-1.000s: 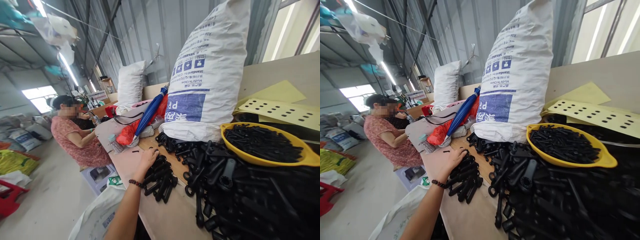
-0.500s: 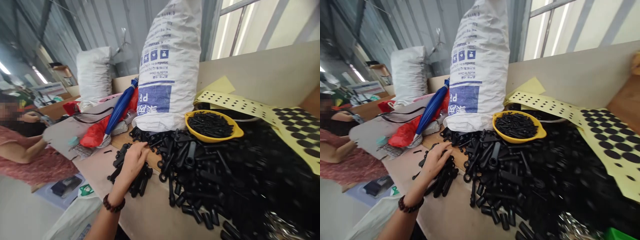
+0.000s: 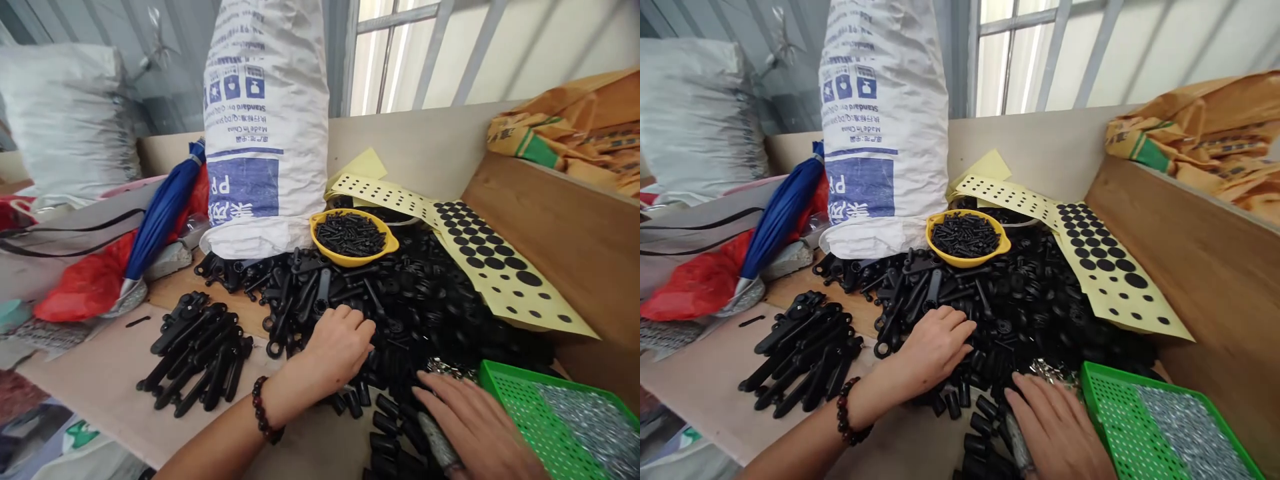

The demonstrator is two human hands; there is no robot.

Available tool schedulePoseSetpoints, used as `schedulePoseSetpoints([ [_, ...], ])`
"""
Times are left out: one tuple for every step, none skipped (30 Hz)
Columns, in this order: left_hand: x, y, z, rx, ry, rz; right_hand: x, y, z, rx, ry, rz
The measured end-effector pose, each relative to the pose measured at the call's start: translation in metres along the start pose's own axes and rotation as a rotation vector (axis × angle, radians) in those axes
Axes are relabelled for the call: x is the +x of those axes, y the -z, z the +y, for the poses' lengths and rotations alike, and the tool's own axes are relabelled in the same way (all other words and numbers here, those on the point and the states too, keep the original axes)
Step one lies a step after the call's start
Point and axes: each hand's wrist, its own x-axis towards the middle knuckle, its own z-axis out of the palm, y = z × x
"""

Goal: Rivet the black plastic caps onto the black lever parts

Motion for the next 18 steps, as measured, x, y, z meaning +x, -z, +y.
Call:
schedulePoseSetpoints([
  [0.006,-0.001,0.003,0.036,-0.02,-0.03,0.003,-0.002,-0.001,-0.02,-0.023,-0.022],
  [0.011,-0.003,0.004,0.068,-0.042,-0.053,0.006,-0.004,-0.001,-0.04,-0.056,-0.037],
  [0.015,-0.005,0.005,0.093,-0.06,-0.065,0.008,-0.006,-0.001,-0.056,-0.083,-0.052],
  [0.019,-0.008,0.006,0.111,-0.073,-0.074,0.01,-0.008,0.0,-0.075,-0.112,-0.068],
  [0.021,-0.011,0.005,0.121,-0.081,-0.079,0.011,-0.01,0.001,-0.099,-0.138,-0.087],
  [0.023,-0.014,0.004,0.122,-0.08,-0.08,0.013,-0.011,0.002,-0.125,-0.166,-0.114],
  [0.025,-0.017,0.003,0.118,-0.074,-0.075,0.016,-0.012,0.004,-0.158,-0.203,-0.158],
  [0.026,-0.019,0.001,0.107,-0.067,-0.068,0.019,-0.014,0.006,-0.193,-0.243,-0.206],
  [0.027,-0.02,0.0,0.092,-0.057,-0.061,0.022,-0.015,0.009,-0.224,-0.282,-0.253],
  [0.028,-0.021,-0.002,0.074,-0.046,-0.053,0.026,-0.017,0.011,-0.249,-0.317,-0.295],
  [0.028,-0.021,-0.003,0.056,-0.036,-0.042,0.029,-0.019,0.014,-0.266,-0.343,-0.327],
  [0.028,-0.021,-0.004,0.038,-0.026,-0.034,0.032,-0.022,0.017,-0.277,-0.361,-0.35],
  [0.028,-0.02,-0.005,0.022,-0.019,-0.026,0.034,-0.025,0.019,-0.282,-0.373,-0.366],
  [0.028,-0.019,-0.005,0.008,-0.013,-0.021,0.035,-0.027,0.022,-0.282,-0.38,-0.38],
  [0.028,-0.018,-0.006,-0.006,-0.008,-0.021,0.035,-0.03,0.024,-0.282,-0.386,-0.396],
  [0.028,-0.017,-0.008,-0.026,-0.003,-0.023,0.035,-0.033,0.026,-0.282,-0.391,-0.411],
  [0.028,-0.015,-0.009,-0.053,0.004,-0.026,0.034,-0.035,0.028,-0.28,-0.394,-0.426],
  [0.028,-0.014,-0.01,-0.086,0.014,-0.03,0.034,-0.036,0.029,-0.275,-0.396,-0.437],
])
